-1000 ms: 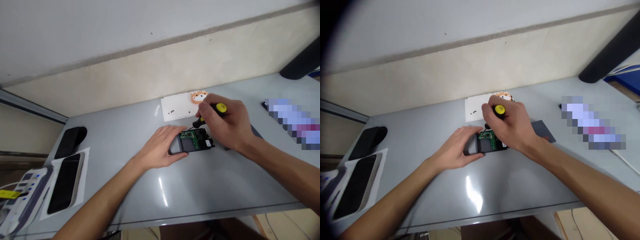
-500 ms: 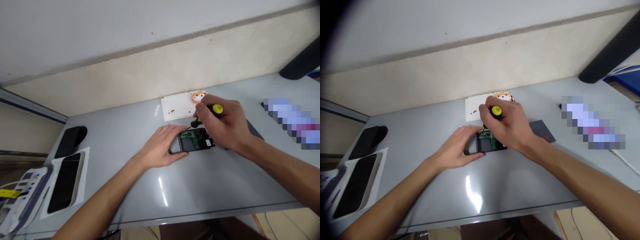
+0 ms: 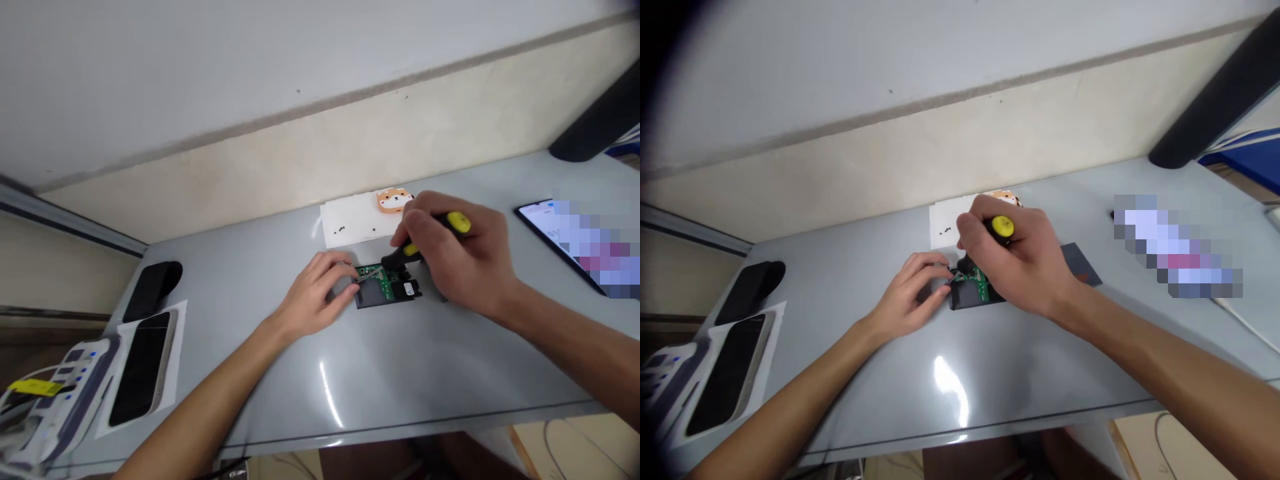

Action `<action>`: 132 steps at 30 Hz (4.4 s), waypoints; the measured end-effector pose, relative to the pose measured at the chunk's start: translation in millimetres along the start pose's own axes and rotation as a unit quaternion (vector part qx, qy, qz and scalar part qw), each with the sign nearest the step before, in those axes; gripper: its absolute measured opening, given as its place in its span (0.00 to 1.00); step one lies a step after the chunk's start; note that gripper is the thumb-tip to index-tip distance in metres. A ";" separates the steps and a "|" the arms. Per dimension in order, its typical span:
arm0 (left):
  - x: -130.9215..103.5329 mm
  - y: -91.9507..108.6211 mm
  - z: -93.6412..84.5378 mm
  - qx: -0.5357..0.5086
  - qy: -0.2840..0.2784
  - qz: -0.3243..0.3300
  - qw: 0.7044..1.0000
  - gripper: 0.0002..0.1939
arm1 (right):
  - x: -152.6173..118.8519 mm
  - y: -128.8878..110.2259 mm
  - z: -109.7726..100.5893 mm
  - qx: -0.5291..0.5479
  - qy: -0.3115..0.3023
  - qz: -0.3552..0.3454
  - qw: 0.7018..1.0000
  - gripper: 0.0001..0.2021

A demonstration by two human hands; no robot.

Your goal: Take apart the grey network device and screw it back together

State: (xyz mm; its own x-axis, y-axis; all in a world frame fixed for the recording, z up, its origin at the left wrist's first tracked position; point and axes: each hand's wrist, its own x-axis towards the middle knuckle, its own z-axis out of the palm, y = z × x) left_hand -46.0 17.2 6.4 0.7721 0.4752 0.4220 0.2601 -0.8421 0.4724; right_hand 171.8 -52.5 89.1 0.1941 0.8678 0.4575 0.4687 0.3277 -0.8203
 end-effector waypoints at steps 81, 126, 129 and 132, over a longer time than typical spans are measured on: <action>0.7 80.7 51.0 0.089 -0.091 -0.004 0.992 0.41 | -31.0 68.8 -35.1 -0.025 0.391 -0.032 0.919 0.19; -14.2 28.5 6.5 0.062 -0.045 0.097 0.992 0.14 | 32.2 101.1 -61.8 0.271 0.298 0.164 0.901 0.22; -16.8 41.3 10.3 0.051 -0.136 0.147 0.978 0.18 | 27.6 107.1 -57.9 0.252 0.206 0.174 0.929 0.24; -17.8 44.4 13.2 0.061 -0.162 0.139 0.975 0.20 | 16.6 106.2 -47.0 0.190 0.164 0.122 0.960 0.29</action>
State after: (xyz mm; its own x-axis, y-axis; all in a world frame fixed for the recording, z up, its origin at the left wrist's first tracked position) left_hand -40.6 -32.1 9.7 0.9600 0.1358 0.2448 0.0668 -0.9603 0.2709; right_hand 265.3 -20.9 25.6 0.5475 0.7925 0.2686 0.0382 0.2970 -0.9541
